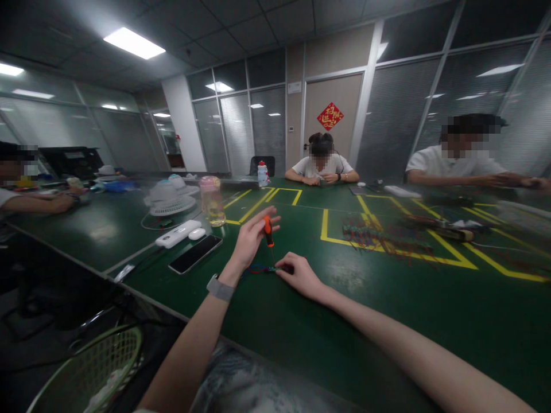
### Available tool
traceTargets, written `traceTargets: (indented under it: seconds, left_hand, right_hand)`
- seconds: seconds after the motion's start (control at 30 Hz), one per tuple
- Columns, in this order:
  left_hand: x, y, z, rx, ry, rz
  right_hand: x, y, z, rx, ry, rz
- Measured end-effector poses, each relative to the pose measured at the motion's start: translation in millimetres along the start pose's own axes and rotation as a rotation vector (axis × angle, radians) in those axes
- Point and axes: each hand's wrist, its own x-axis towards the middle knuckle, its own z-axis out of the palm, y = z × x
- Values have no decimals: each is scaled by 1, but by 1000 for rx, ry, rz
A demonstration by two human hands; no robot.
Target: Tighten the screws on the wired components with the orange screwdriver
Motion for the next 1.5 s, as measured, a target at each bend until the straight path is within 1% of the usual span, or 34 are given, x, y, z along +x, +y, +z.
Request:
traceTargets:
  seconds: [0.07, 0.17, 0.23, 0.3, 0.4, 0.47, 0.6, 0.67, 0.73, 0.8, 0.87, 0.93, 1.03, 1.07, 1.13, 1.2, 1.27, 1.33, 1.43, 1.5]
  left_hand:
    - [0, 0, 1, -21, 1, -29]
    - [-1, 2, 0, 129, 81, 18]
    - [-1, 2, -2, 209, 105, 59]
    - [-1, 1, -2, 171, 85, 64]
    - [0, -1, -1, 5, -5, -8]
    - [0, -1, -1, -18, -23, -36]
    - [-1, 1, -2, 174, 72, 30]
    - [-1, 1, -3, 229, 101, 67]
    - [0, 0, -3, 166, 82, 50]
    - [0, -2, -2, 43, 27, -13]
    - [0, -2, 0, -20, -4, -55]
    - [-1, -1, 0, 46, 16, -37]
    - [-1, 1, -1, 217, 83, 44]
    - [-1, 1, -2, 241, 92, 62]
    - [-1, 0, -2, 183, 79, 57]
    - [-1, -2, -1, 57, 29, 10]
    - [-1, -3, 0, -7, 1, -27]
    - [-2, -2, 0, 63, 20, -12]
    - [-2, 1, -1, 244, 78, 63]
    - [-1, 3, -2, 291, 102, 92]
  right_hand:
    - [0, 1, 0, -1, 2, 0]
    - [0, 2, 1, 0, 3, -4]
    - [0, 1, 0, -2, 2, -4]
    - [0, -1, 0, -4, 2, -2]
    - [0, -3, -1, -5, 2, 4]
    - [0, -4, -2, -2, 2, 5]
    - [-1, -5, -2, -5, 5, 3]
    - [-1, -5, -2, -7, 2, 1]
    - [-1, -5, -2, -9, -2, 1]
    - [0, -4, -1, -10, 0, 3]
    - [0, -4, -1, -5, 3, 5]
    - [0, -4, -1, 4, 3, 3]
    - [0, -4, -1, 10, 4, 4]
    - [0, -4, -2, 9, 5, 6]
    - [-1, -4, -2, 1, 4, 10]
    - [-1, -4, -2, -4, 1, 11]
    - [0, -3, -2, -2, -2, 9]
    - [0, -3, -1, 3, 0, 6]
    - [0, -2, -1, 7, 2, 1]
    - [0, -2, -1, 8, 4, 2]
